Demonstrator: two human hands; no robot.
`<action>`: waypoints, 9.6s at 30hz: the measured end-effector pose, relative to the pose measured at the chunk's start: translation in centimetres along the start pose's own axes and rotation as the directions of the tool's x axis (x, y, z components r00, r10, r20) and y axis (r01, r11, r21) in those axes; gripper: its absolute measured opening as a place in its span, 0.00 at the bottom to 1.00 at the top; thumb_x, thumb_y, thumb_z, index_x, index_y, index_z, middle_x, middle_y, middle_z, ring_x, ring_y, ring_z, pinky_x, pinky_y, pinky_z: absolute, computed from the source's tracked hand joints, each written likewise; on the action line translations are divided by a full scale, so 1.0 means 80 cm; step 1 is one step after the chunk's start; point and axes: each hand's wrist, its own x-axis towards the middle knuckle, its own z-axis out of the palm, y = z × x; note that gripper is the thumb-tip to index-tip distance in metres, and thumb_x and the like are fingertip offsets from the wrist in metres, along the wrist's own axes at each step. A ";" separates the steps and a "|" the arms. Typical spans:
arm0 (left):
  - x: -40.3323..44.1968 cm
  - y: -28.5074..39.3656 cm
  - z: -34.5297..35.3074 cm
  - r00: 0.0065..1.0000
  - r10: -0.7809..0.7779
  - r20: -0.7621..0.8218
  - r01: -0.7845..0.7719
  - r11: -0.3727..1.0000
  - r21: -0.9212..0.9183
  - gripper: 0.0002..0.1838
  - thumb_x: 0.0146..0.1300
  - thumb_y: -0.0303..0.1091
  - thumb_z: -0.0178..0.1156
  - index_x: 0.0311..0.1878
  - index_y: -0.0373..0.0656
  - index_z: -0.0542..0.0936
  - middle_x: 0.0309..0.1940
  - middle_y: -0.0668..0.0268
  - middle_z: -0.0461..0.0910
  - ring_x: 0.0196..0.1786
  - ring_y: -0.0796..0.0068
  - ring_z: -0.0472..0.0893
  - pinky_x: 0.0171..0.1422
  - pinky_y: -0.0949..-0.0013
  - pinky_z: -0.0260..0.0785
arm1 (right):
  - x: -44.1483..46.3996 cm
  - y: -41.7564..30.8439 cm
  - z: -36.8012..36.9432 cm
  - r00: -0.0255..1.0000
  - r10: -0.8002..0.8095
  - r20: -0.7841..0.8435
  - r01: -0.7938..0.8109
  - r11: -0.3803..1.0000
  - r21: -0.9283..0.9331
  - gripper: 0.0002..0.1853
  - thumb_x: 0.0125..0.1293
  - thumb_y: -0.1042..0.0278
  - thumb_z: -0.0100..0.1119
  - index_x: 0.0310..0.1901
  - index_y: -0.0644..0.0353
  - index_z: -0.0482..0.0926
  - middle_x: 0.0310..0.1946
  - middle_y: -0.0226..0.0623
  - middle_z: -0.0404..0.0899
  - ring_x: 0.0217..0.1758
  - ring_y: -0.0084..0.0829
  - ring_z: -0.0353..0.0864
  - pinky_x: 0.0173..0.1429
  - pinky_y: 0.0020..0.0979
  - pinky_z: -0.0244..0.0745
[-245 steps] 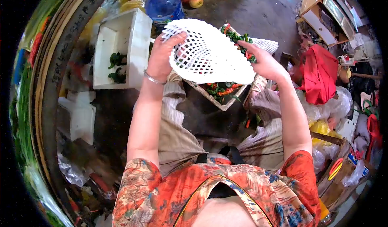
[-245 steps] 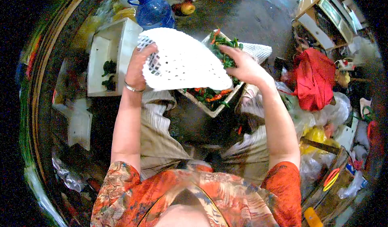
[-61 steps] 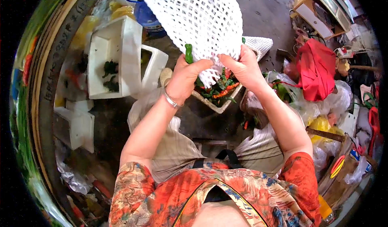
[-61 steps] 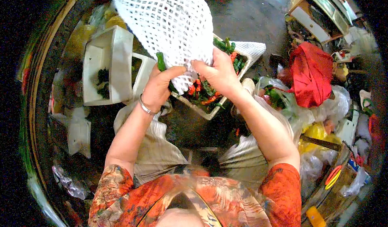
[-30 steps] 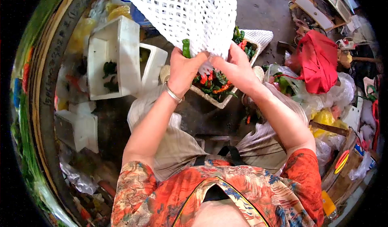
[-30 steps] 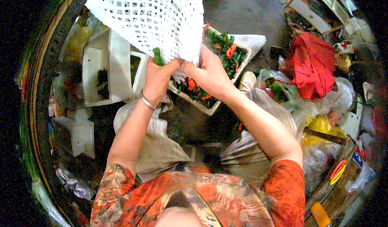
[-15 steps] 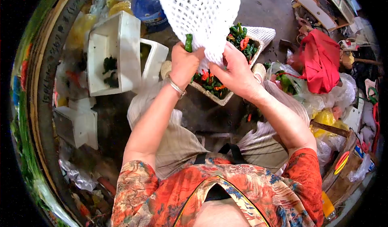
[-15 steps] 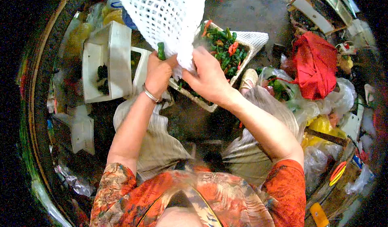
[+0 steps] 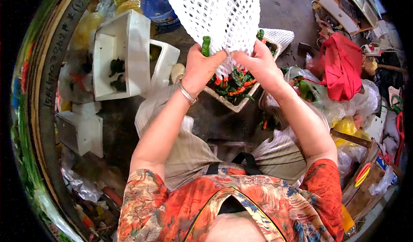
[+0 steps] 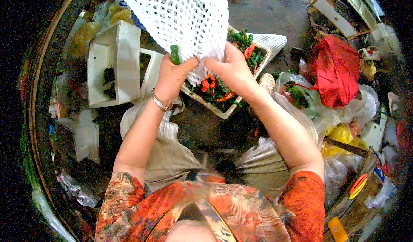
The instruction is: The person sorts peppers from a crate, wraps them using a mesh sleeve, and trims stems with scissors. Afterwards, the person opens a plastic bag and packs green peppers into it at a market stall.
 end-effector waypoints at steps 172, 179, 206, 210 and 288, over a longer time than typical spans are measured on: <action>-0.001 0.008 0.000 0.992 -0.087 0.090 0.104 0.971 -0.217 0.11 0.61 0.36 0.60 0.42 0.40 0.80 0.31 0.68 0.82 0.27 0.78 0.79 0.21 0.75 0.66 | -0.012 -0.022 -0.007 0.920 -0.375 0.116 0.378 0.767 -0.519 0.07 0.58 0.68 0.63 0.37 0.60 0.78 0.36 0.39 0.74 0.38 0.38 0.79 0.42 0.34 0.74; -0.006 0.010 0.005 0.998 0.054 0.025 -0.045 0.960 -0.276 0.09 0.60 0.31 0.64 0.43 0.40 0.81 0.32 0.70 0.82 0.27 0.84 0.78 0.20 0.79 0.65 | -0.007 -0.014 -0.006 0.930 -0.367 0.011 0.331 0.823 -0.461 0.07 0.58 0.70 0.63 0.36 0.63 0.78 0.36 0.34 0.78 0.38 0.27 0.77 0.43 0.27 0.72; 0.007 -0.012 0.000 0.996 0.021 0.090 0.009 0.945 -0.327 0.21 0.54 0.24 0.69 0.51 0.34 0.76 0.45 0.64 0.82 0.44 0.76 0.81 0.50 0.73 0.73 | -0.004 -0.014 -0.014 0.992 0.026 0.122 -0.026 1.000 0.004 0.12 0.60 0.71 0.64 0.44 0.59 0.74 0.35 0.25 0.77 0.36 0.16 0.72 0.41 0.20 0.67; 0.004 -0.009 0.006 0.999 0.041 0.010 -0.038 0.973 -0.226 0.19 0.54 0.24 0.66 0.50 0.34 0.77 0.43 0.64 0.82 0.42 0.77 0.81 0.49 0.73 0.73 | -0.005 -0.010 -0.012 0.992 0.049 0.114 -0.046 0.999 -0.027 0.12 0.59 0.74 0.62 0.44 0.59 0.73 0.35 0.25 0.76 0.36 0.16 0.72 0.40 0.20 0.67; 0.008 -0.018 0.011 0.980 0.193 0.058 -0.201 0.957 0.209 0.21 0.52 0.23 0.63 0.52 0.36 0.75 0.40 0.64 0.82 0.44 0.78 0.80 0.48 0.72 0.73 | -0.009 0.003 0.001 0.992 0.122 0.036 -0.127 0.981 0.148 0.16 0.61 0.72 0.59 0.52 0.60 0.75 0.33 0.26 0.78 0.27 0.14 0.67 0.35 0.18 0.65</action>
